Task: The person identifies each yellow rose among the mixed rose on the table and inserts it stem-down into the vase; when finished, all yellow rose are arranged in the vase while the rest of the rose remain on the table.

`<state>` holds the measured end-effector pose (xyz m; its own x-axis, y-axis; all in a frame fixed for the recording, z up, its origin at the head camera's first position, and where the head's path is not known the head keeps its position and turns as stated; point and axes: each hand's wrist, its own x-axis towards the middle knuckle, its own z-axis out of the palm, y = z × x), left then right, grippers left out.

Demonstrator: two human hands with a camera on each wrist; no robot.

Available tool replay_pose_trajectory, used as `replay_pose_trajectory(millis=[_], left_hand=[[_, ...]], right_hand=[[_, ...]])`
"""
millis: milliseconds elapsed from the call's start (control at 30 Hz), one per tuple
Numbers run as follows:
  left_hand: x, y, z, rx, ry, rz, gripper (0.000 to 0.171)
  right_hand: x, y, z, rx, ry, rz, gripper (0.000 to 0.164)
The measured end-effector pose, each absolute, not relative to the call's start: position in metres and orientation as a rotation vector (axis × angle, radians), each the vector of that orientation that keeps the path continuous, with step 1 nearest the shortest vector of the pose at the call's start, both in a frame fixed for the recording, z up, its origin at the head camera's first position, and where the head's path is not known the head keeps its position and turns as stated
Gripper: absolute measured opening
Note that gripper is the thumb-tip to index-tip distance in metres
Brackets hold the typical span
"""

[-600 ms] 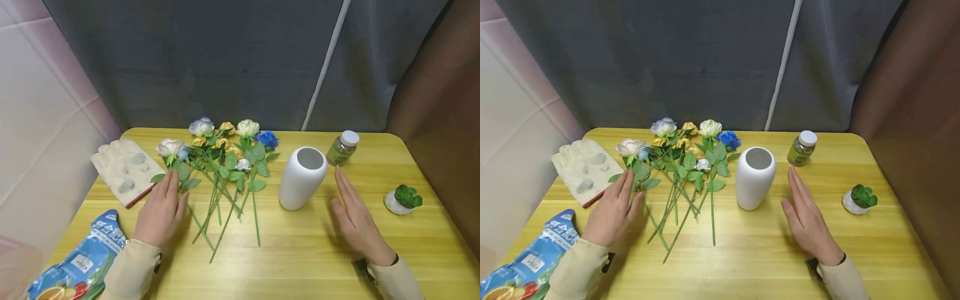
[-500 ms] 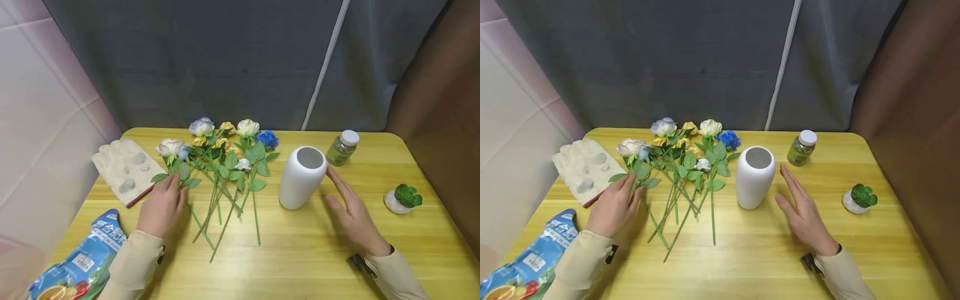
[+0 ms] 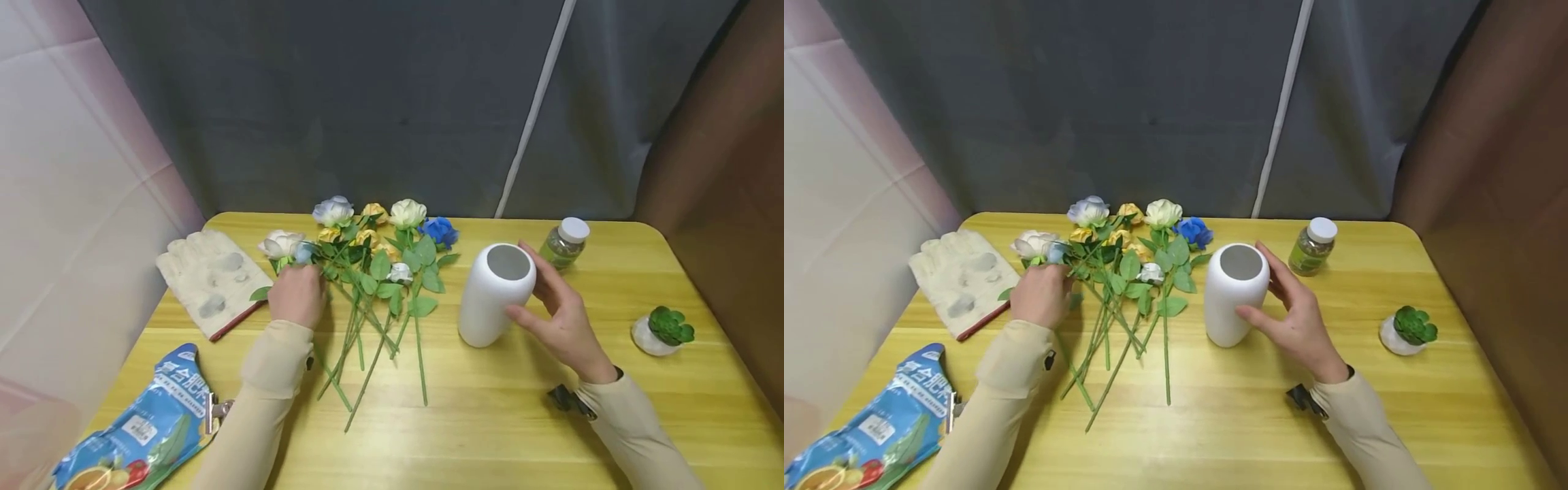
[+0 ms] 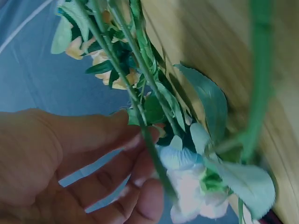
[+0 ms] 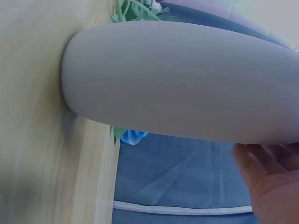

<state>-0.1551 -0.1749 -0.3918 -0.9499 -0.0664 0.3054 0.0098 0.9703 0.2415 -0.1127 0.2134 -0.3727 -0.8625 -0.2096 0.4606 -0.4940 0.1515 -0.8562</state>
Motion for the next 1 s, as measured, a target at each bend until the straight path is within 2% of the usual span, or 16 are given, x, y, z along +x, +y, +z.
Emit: replay_pose_trajectory(millis=[267,700,1000], left_hand=[[-0.173,-0.172,-0.392,0.115,-2.812,-0.34,0.012],[-0.175,-0.177,-0.389,0.021,-2.741,-0.494,0.009],[-0.165,-0.166,-0.359,-0.077,-2.633,-1.049,0.011]], right_hand=[[-0.114,0.209,-0.37,0.672,-2.226,1.718,0.089],[-0.115,0.211,-0.371,0.675,-2.217,1.712,0.088],[-0.112,0.209,-0.373,0.638,-2.236,1.706,0.087]])
